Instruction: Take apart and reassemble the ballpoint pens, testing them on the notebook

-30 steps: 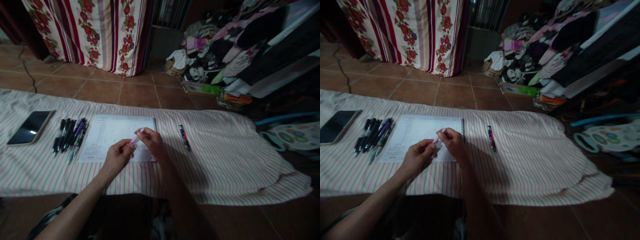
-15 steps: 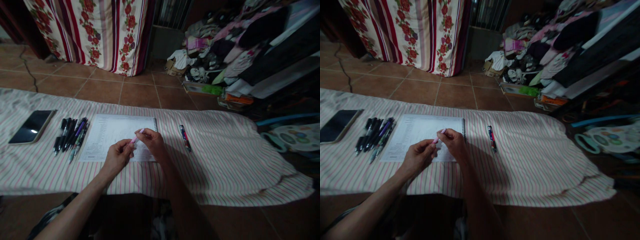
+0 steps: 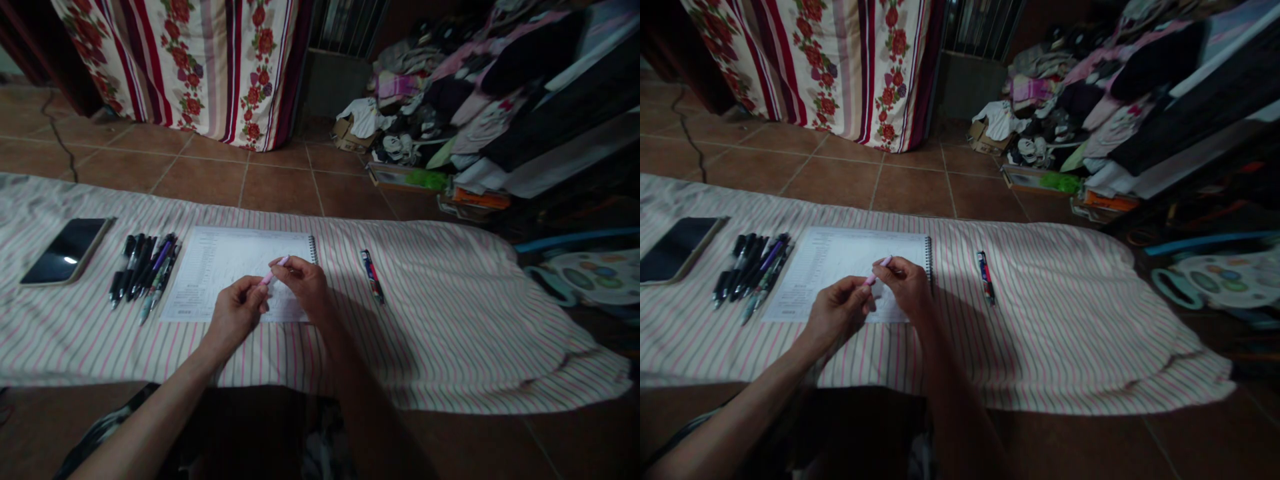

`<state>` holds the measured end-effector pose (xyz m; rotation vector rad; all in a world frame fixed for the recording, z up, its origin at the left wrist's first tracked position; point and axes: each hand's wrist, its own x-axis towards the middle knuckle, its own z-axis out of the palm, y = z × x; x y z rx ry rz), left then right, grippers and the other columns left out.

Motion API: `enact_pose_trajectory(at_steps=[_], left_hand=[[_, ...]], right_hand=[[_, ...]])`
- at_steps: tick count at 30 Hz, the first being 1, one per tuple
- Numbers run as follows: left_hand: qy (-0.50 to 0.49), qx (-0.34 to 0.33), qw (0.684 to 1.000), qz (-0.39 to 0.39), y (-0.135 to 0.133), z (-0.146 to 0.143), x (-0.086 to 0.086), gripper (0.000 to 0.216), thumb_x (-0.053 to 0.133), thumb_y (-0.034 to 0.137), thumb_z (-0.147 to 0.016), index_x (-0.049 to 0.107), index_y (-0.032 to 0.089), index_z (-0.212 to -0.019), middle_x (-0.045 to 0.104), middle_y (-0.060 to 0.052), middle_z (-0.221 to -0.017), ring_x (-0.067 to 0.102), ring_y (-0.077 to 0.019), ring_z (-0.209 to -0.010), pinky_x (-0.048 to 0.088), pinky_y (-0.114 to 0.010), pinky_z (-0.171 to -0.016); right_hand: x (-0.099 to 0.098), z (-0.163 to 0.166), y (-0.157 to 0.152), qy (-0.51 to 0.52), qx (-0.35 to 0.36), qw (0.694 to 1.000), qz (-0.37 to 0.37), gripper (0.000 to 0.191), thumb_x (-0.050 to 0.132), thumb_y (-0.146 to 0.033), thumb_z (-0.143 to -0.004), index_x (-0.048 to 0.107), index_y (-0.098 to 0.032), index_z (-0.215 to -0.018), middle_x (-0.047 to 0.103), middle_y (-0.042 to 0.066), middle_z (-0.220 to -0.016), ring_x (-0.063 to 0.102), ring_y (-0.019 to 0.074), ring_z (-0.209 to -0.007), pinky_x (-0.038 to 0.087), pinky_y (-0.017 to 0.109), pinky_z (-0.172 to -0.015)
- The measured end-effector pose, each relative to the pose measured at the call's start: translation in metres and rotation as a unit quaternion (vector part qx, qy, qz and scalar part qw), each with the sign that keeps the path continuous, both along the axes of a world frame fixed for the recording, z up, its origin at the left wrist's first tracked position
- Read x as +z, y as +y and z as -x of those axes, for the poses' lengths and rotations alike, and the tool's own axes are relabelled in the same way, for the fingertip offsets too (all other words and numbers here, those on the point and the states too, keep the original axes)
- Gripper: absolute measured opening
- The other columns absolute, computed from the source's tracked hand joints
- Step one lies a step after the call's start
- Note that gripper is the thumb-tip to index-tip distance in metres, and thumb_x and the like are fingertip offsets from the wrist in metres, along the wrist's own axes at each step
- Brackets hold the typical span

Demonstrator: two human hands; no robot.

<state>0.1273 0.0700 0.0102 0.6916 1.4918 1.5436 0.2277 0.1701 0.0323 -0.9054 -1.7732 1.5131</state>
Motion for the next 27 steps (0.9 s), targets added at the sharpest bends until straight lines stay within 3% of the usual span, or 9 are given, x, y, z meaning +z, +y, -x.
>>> enact_pose_trajectory(at_steps=[8,15,27], left_hand=[[0.090,0.016,0.996,0.010,-0.002,0.001,-0.003,0.024,0.061,0.039,-0.078,0.064,0.017,-0.087,0.057,0.003,-0.055,0.047,-0.0082,-0.045,0.035,-0.020,-0.044],[0.111,0.054,0.992,0.008,-0.002,-0.002,-0.006,0.020,0.063,0.036,-0.075,0.065,0.019,-0.086,0.061,0.002,-0.061,0.056,-0.0115,-0.055,0.043,-0.022,-0.053],[0.256,0.071,0.964,0.026,-0.004,-0.003,0.002,0.022,0.057,0.037,-0.081,0.065,0.018,-0.090,0.064,-0.002,-0.071,0.059,-0.0152,-0.063,0.045,-0.026,-0.061]], right_hand=[[-0.001,0.003,-0.004,-0.005,-0.013,1.000,-0.013,0.018,0.061,-0.038,-0.074,0.067,-0.021,-0.075,0.067,-0.002,-0.072,0.060,0.0137,-0.071,0.044,0.024,-0.066],[-0.002,0.007,-0.007,-0.012,-0.031,0.999,-0.007,0.021,0.061,-0.041,-0.073,0.064,-0.020,-0.073,0.064,-0.003,-0.067,0.058,0.0124,-0.065,0.043,0.023,-0.062],[-0.006,0.015,-0.014,-0.004,-0.080,0.996,-0.031,0.029,0.061,-0.047,-0.073,0.049,-0.021,-0.065,0.053,-0.005,-0.059,0.049,0.0107,-0.056,0.038,0.024,-0.056]])
